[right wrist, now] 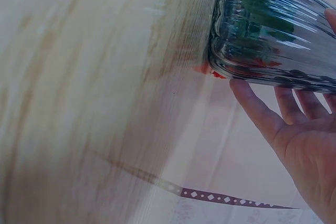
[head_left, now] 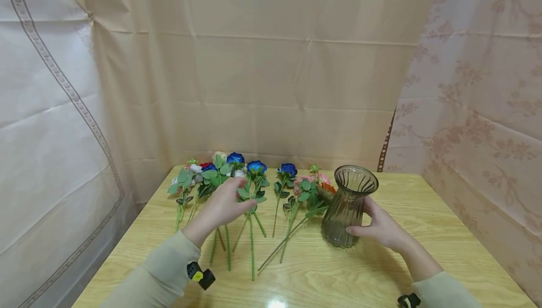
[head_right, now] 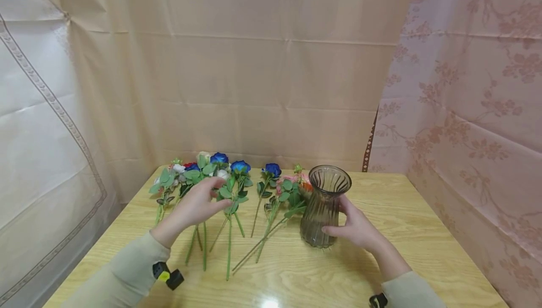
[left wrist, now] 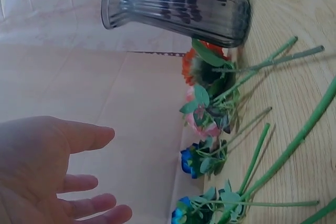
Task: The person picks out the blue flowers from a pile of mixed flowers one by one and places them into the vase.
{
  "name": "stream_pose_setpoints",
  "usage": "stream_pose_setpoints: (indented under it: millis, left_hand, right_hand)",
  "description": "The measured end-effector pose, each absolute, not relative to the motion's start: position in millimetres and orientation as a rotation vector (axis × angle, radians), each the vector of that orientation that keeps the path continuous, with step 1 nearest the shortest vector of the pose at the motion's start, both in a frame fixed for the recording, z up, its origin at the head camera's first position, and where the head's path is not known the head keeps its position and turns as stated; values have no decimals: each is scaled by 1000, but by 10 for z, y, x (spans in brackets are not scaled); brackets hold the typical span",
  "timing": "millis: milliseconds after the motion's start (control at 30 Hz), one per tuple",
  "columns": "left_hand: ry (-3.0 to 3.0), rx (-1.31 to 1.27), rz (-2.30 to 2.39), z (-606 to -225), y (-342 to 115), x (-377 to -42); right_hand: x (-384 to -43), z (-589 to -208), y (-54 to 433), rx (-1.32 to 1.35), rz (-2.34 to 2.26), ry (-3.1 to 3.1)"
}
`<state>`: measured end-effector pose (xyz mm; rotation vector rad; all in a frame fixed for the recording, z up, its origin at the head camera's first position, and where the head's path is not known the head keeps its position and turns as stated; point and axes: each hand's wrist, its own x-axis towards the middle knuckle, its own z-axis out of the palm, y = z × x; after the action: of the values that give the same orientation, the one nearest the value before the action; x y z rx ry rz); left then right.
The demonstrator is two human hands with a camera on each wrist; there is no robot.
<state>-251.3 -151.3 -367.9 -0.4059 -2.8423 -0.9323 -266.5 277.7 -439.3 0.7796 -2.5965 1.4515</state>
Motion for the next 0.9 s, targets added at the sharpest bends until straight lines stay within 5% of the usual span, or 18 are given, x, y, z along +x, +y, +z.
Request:
stream_pose_setpoints:
  millis: [900]
  left_hand:
    - [-2978, -259, -837, -4054, -1526, -2725]
  right_hand:
    - [-2680, -4420, 2800, 778, 1459, -2608]
